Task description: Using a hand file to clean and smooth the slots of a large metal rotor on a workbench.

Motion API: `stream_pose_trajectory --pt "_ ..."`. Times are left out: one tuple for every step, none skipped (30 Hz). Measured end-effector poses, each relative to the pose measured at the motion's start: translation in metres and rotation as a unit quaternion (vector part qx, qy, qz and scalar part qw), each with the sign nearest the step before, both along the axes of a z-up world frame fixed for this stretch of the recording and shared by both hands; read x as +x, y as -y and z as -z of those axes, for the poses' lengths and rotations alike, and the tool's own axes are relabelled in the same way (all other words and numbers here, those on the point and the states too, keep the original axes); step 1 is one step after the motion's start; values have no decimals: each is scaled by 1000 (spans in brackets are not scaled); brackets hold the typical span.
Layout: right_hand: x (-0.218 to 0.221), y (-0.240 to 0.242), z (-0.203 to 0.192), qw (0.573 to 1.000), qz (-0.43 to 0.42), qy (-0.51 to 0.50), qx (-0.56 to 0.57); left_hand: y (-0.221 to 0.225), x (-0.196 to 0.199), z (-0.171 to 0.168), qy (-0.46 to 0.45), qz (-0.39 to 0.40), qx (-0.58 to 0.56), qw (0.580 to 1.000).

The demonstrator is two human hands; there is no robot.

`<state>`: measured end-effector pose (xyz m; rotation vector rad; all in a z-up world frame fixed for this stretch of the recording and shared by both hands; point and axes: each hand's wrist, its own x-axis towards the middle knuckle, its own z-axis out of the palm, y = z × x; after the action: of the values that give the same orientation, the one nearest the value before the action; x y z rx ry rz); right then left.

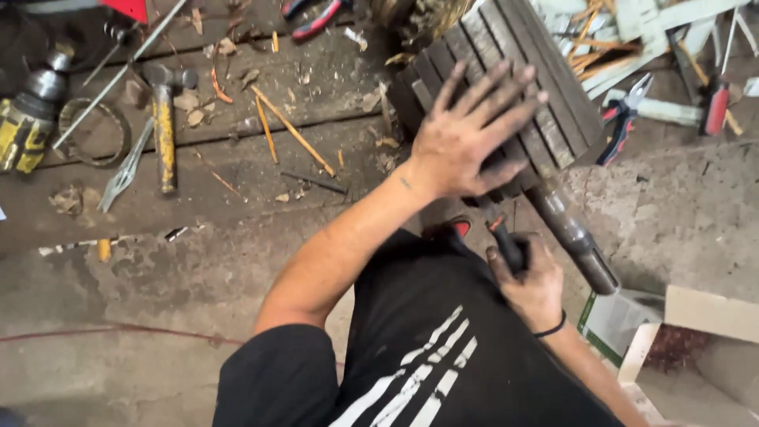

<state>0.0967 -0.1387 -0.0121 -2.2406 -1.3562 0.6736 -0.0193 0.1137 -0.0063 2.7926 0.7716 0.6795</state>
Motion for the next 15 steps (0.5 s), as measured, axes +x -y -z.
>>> stream_pose_trajectory --pt "4 -10 -1 1000 0 2 5 -6 2 -7 2 0 5 1000" --pt "7 -11 -5 996 22 -79 -26 -3 1 -12 2 3 -1 1000" --pt "9 -11 -8 985 45 -159 -58 1 0 -16 2 7 -8 1000" --pt "11 -18 -14 984 45 -159 -59 -1 3 -19 2 7 -9 1000" --pt "14 -24 -21 973 38 -217 -74 -3 5 -22 -17 4 -8 1000" --pt "18 -31 -28 958 32 -272 -86 -6 10 -26 -33 2 -4 999" --pt "18 -25 -19 958 33 -270 -84 -4 8 -25 -31 3 -2 1000" --pt "17 -19 -11 982 1 -185 -43 -3 6 -23 -7 2 -2 1000" --pt "17 -14 -2 995 -31 -97 -2 -1 3 -22 18 2 -1 1000" --pt "16 -10 -2 995 -33 -98 -2 2 5 -18 17 0 -1 1000" --pt "14 -6 -2 998 -26 -45 -20 5 7 -14 9 -8 -5 1000" --pt "11 -2 -2 999 -20 6 -38 8 7 -11 -1 -17 -10 1000" --pt "14 8 -3 999 -23 4 -38 17 12 -6 -3 -19 -10 1000" --pt "17 15 -3 999 -28 10 -42 24 18 -2 0 -4 -6 1000" --pt "20 21 -4 998 -34 16 -46 30 23 2 3 12 -3 1000"
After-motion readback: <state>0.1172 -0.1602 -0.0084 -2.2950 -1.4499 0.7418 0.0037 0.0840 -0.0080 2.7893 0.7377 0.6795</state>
